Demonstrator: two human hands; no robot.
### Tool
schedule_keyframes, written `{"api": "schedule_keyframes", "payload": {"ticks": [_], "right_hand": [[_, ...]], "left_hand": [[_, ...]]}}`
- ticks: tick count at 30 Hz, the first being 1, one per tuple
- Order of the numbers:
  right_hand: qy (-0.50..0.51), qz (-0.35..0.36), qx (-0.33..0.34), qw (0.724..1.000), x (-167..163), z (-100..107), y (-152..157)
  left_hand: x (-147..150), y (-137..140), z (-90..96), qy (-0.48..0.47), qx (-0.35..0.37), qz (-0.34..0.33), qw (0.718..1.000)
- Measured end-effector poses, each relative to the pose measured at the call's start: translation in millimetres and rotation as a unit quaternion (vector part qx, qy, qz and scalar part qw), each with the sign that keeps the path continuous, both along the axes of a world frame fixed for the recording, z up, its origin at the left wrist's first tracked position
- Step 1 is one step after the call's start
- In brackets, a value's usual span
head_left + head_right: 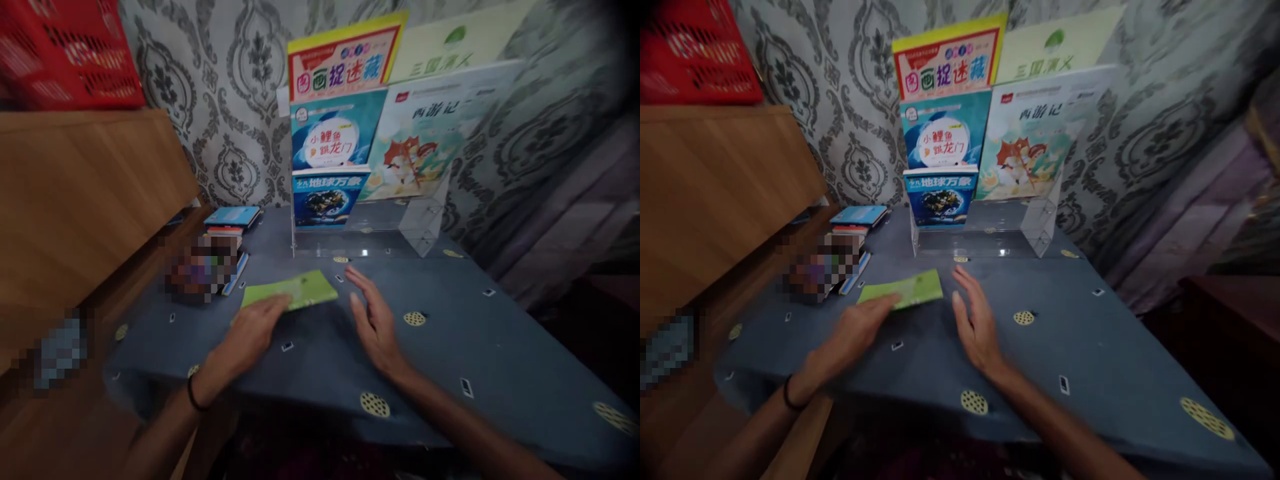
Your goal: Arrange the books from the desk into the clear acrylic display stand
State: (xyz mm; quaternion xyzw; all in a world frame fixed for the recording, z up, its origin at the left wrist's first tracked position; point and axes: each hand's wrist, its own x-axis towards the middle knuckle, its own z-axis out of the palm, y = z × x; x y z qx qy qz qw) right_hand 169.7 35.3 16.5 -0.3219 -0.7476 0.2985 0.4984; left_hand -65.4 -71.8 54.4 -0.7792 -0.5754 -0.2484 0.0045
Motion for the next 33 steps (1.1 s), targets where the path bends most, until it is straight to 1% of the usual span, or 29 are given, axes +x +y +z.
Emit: {"api": "schedule_keyframes", "payload": {"ticks": [1,2,3,4,6,7,8,9,10,11,15,17,19,21,23,26,29,33], "right_hand": [[-0.008,0.031,0.022,0.999,0.1,5.2,-2.1],[-0.031,0.082,0.037,0.995,-1.1,9.4,-5.1],[-0.066,0.147,0.041,0.986,-3.9,12.5,-8.9],[-0.11,0.218,0.036,0.969,-8.5,14.3,-13.4],[-0.2,0.338,0.014,0.92,-22.5,14.4,-22.9],[-0.238,0.376,0.008,0.896,-31.3,13.0,-27.0],[-0.269,0.4,0.007,0.876,-40.6,11.0,-29.9],[-0.293,0.412,0.01,0.862,-50.1,8.5,-31.2],[-0.31,0.415,0.015,0.855,-59.0,5.9,-30.6],[-0.32,0.409,0.022,0.854,-67.1,3.2,-28.0],[-0.351,0.349,0.057,0.867,-85.4,-7.5,-1.3],[-0.37,0.311,0.082,0.871,-85.0,-13.6,16.0],[-0.387,0.259,0.102,0.879,-79.6,-20.3,30.8],[-0.4,0.201,0.116,0.887,-71.6,-27.3,40.6],[-0.41,0.162,0.13,0.888,-63.6,-33.5,45.0],[-0.415,0.142,0.151,0.886,-55.7,-40.3,45.2],[-0.412,0.136,0.164,0.886,-53.4,-44.7,44.6],[-0.404,0.133,0.177,0.888,-53.7,-50.3,47.6]], "left_hand": [[6.0,-6.3,-14.4,0.041,-0.017,-0.021,0.999],[11.4,-12.5,-27.5,0.069,-0.028,-0.033,0.997],[15.8,-18.6,-38.5,0.084,-0.031,-0.037,0.995],[19.1,-24.1,-47.4,0.087,-0.029,-0.034,0.995],[22.9,-32.9,-59.0,0.067,-0.027,-0.017,0.997],[23.8,-35.9,-62.6,0.053,-0.029,-0.008,0.998],[24.5,-38.1,-65.2,0.042,-0.031,0.003,0.999],[25.1,-39.6,-67.1,0.036,-0.032,0.014,0.999],[25.9,-40.4,-68.6,0.036,-0.032,0.024,0.999],[26.9,-40.7,-69.5,0.041,-0.029,0.031,0.998],[30.2,-39.4,-69.3,0.073,-0.014,0.036,0.997],[30.3,-39.1,-68.0,0.077,-0.005,0.032,0.997],[29.3,-39.4,-66.3,0.076,-0.004,0.026,0.997],[27.5,-38.9,-63.6,0.075,-0.019,0.019,0.997],[24.8,-35.8,-59.4,0.078,-0.047,0.011,0.996],[18.2,-23.1,-52.0,0.093,-0.098,-0.002,0.991],[6.0,-2.8,-47.3,0.108,-0.139,-0.01,0.984],[-19.2,22.8,-48.9,0.116,-0.162,0.024,0.98]]}}
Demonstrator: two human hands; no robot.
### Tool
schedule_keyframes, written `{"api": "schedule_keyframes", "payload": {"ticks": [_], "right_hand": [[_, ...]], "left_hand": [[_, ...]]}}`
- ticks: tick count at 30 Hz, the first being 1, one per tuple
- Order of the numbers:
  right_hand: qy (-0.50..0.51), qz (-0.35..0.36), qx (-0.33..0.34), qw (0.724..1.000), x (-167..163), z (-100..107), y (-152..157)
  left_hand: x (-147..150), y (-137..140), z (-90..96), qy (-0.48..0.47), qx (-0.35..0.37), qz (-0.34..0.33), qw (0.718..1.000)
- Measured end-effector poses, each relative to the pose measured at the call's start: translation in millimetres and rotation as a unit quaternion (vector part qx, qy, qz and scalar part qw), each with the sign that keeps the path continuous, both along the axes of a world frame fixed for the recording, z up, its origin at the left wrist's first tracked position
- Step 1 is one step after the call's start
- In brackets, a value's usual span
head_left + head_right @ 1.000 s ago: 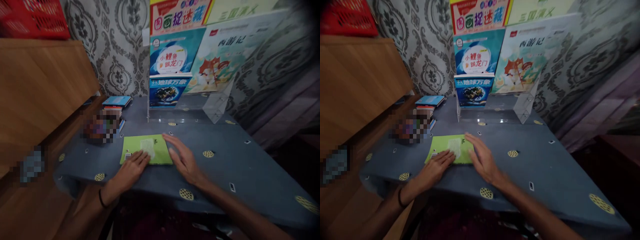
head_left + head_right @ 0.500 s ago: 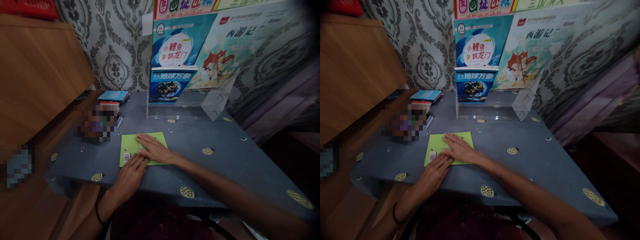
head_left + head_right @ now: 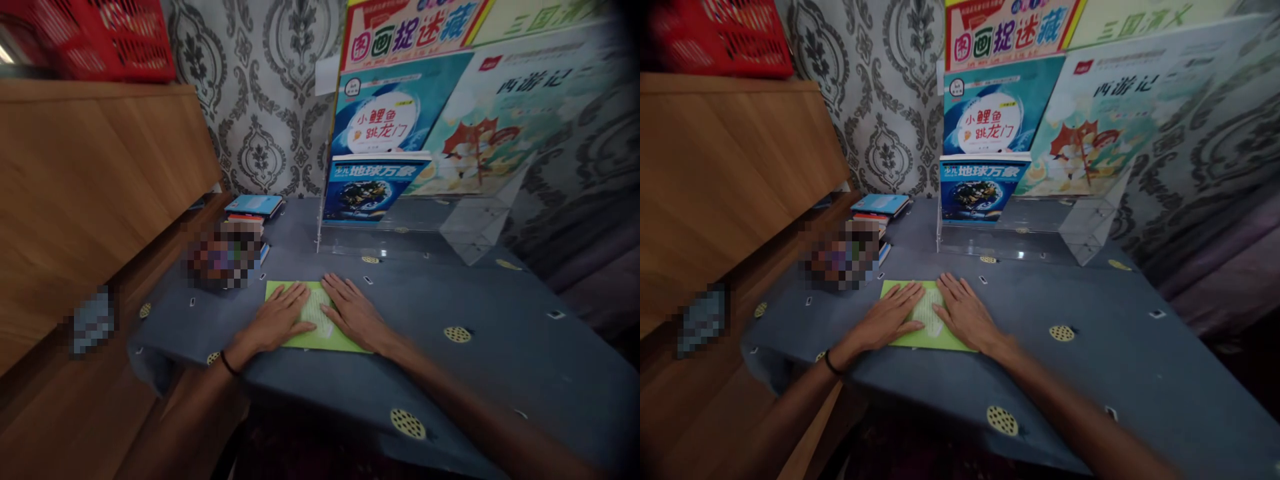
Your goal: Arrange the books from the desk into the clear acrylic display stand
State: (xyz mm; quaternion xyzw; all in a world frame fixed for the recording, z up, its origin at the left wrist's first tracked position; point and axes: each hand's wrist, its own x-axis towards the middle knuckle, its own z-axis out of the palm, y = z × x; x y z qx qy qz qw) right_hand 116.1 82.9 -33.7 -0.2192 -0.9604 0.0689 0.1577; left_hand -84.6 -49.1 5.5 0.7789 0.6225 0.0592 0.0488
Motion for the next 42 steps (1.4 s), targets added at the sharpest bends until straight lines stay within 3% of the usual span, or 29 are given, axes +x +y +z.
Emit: {"api": "schedule_keyframes", "payload": {"ticks": [8,13,16,20,22,29,32,38,42], "right_hand": [[0.005,-0.001,-0.026,1.0,0.0,0.9,1.1],[-0.001,-0.005,-0.019,1.0,-0.9,15.0,-4.8],[-0.009,0.048,0.005,0.999,-17.2,29.2,-17.9],[-0.033,0.231,-0.035,0.972,-58.0,40.2,-40.7],[-0.049,0.279,-0.053,0.958,-76.6,40.3,-46.5],[-0.063,0.231,-0.082,0.968,-108.1,39.7,-24.0],[-0.057,0.229,-0.082,0.968,-105.9,41.3,-20.3],[0.013,0.337,-0.089,0.937,-69.0,46.3,-47.9],[-0.006,0.353,-0.104,0.93,-55.4,50.5,-59.5]], "left_hand": [[-35.8,12.7,-22.1,-0.005,0.082,0.098,0.992],[-30.8,-14.6,-23.1,-0.016,0.192,0.148,0.97],[-12.1,-48.9,-12.2,-0.022,0.242,0.151,0.958],[16.9,-88.0,-3.0,0.005,0.259,0.129,0.957],[24.2,-96.5,-3.8,0.015,0.28,0.123,0.952],[22.5,-96.5,-11.4,-0.003,0.292,0.133,0.947],[23.8,-99.5,-12.5,-0.003,0.298,0.141,0.944],[29.2,-111.4,-17.5,0.024,0.329,0.146,0.933],[29.9,-114.2,-21.4,0.03,0.347,0.157,0.924]]}}
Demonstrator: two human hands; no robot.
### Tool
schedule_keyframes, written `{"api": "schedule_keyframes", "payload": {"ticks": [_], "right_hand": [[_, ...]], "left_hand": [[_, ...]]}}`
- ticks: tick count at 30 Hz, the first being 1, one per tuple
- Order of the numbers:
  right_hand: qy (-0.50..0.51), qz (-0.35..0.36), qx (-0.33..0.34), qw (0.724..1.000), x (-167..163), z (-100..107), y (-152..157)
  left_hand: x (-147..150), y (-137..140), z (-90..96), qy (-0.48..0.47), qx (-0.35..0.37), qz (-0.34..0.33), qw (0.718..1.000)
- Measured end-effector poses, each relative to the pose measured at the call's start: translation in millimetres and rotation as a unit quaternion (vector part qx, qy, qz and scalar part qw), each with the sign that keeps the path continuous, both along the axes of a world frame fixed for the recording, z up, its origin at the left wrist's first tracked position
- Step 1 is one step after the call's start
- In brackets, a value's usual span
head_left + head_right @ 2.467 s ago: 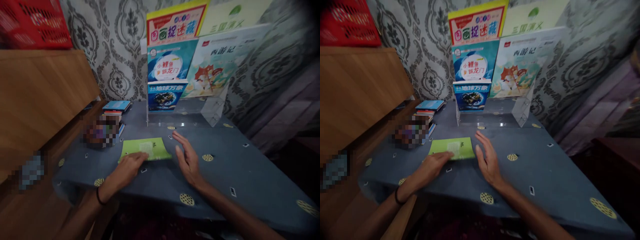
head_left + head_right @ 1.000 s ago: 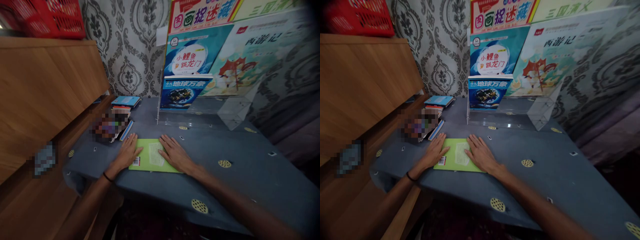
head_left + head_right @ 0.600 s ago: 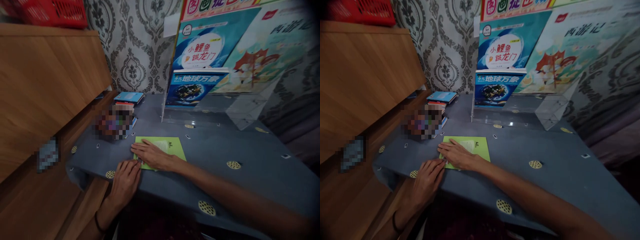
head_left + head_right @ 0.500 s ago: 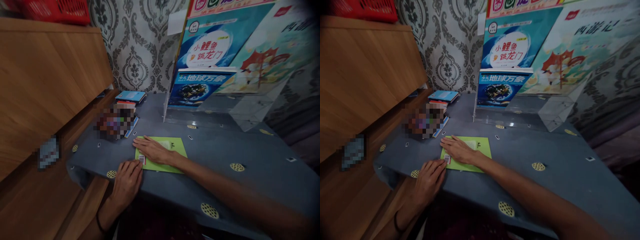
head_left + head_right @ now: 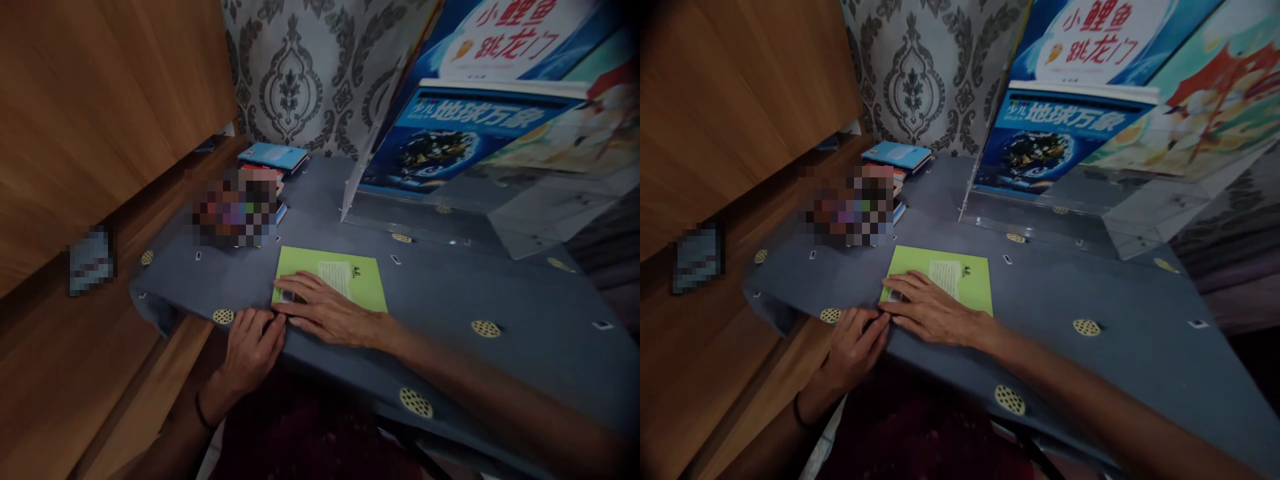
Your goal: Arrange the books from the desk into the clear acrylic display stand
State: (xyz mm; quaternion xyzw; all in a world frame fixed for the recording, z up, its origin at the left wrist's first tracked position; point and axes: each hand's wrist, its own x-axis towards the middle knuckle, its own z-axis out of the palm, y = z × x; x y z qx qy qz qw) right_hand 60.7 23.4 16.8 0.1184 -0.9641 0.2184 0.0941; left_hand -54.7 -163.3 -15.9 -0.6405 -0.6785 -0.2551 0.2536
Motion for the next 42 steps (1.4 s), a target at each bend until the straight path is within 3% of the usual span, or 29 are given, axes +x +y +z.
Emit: {"api": "schedule_keyframes", "payload": {"ticks": [13,22,29,35,38,42], "right_hand": [[-0.049,-0.072,0.031,0.996,-19.0,-11.3,20.8],[-0.076,-0.183,0.06,0.978,-38.2,-8.5,36.0],[-0.069,-0.235,0.068,0.967,-44.4,-9.6,36.8],[-0.043,-0.284,0.085,0.954,-44.5,-16.9,32.4],[-0.02,-0.31,0.091,0.946,-41.8,-18.9,29.0],[-0.015,-0.34,0.09,0.936,-35.1,-20.5,25.9]], "left_hand": [[2.3,1.8,3.8,-0.018,-0.029,0.0,0.999],[0.5,4.9,10.2,-0.067,-0.045,-0.022,0.996],[-22.6,40.0,29.7,-0.125,-0.103,-0.044,0.986],[-50.7,85.4,9.1,-0.124,-0.135,-0.034,0.982],[-56.4,92.1,-1.4,-0.127,-0.147,-0.035,0.98],[-57.2,90.5,-2.1,-0.11,-0.155,-0.029,0.981]]}}
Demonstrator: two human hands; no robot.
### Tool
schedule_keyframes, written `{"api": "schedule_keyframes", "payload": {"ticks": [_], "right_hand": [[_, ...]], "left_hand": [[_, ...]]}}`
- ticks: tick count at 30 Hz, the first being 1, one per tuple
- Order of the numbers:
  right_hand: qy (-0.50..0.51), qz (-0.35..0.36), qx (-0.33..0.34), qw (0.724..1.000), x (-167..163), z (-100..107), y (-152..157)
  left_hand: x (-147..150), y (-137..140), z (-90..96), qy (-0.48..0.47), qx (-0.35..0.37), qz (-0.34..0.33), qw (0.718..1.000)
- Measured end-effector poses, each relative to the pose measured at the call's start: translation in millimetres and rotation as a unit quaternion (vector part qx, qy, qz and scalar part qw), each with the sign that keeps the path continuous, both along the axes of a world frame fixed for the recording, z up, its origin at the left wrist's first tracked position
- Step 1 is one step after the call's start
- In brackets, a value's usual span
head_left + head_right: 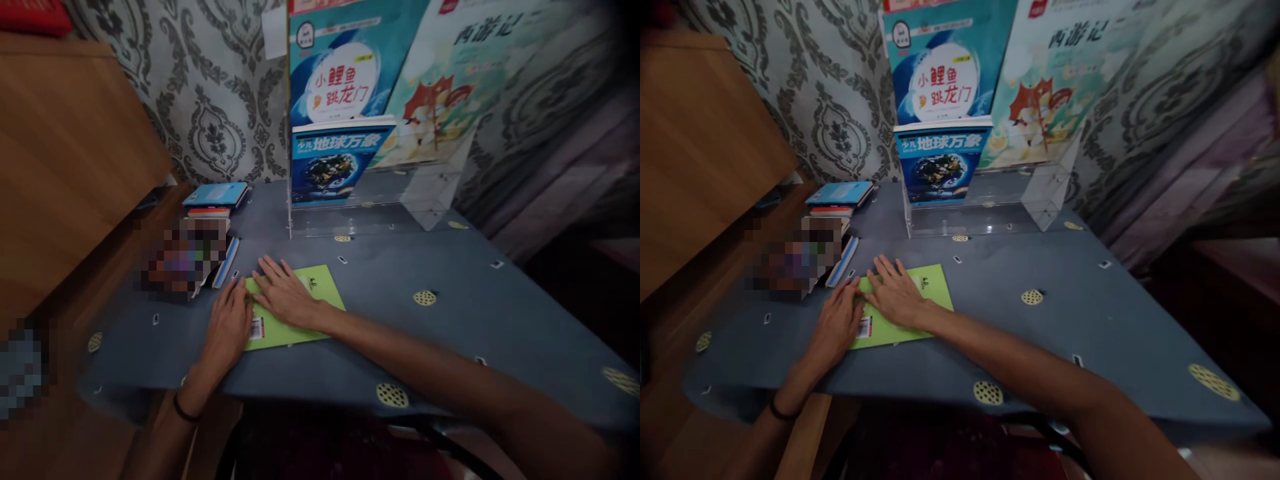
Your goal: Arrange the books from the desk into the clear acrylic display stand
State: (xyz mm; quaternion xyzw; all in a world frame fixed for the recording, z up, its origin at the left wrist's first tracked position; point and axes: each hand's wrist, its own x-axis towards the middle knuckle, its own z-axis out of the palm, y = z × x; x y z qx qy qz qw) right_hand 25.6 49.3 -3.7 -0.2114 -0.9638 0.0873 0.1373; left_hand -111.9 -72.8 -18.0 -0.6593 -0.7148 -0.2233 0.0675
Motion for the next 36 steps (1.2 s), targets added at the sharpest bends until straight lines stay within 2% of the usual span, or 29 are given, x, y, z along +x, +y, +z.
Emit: {"api": "schedule_keyframes", "payload": {"ticks": [7,16,20,24,27,29,32,34,36], "right_hand": [[-0.002,-0.057,-0.006,0.998,27.6,-3.0,5.2],[-0.017,-0.139,-0.02,0.99,91.8,-3.3,24.3],[-0.016,-0.157,-0.025,0.987,107.2,-5.9,31.0],[-0.01,-0.159,-0.038,0.987,110.0,-2.7,31.5],[0.023,-0.105,-0.025,0.994,115.0,3.3,19.5],[0.042,-0.003,-0.021,0.999,122.4,6.6,4.4],[0.035,0.146,-0.048,0.988,137.4,7.8,-18.8],[0.022,0.173,-0.075,0.982,146.8,6.6,-26.6],[0.009,0.162,-0.099,0.982,153.4,5.6,-24.8]], "left_hand": [[-0.8,0.2,3.5,0.03,-0.003,-0.007,1.0],[-3.1,2.3,1.2,0.051,0.006,-0.011,0.999],[-0.3,1.1,9.9,0.092,-0.006,-0.018,0.996],[22.1,-1.4,22.7,0.14,-0.016,-0.038,0.989],[48.3,-3.6,23.8,0.11,-0.018,-0.092,0.99],[62.2,-4.8,20.3,0.096,-0.016,-0.116,0.988],[70.4,-5.9,15.0,0.097,-0.008,-0.123,0.988],[69.0,-6.2,14.2,0.104,-0.01,-0.132,0.986],[65.4,-6.1,15.8,0.122,-0.019,-0.143,0.982]]}}
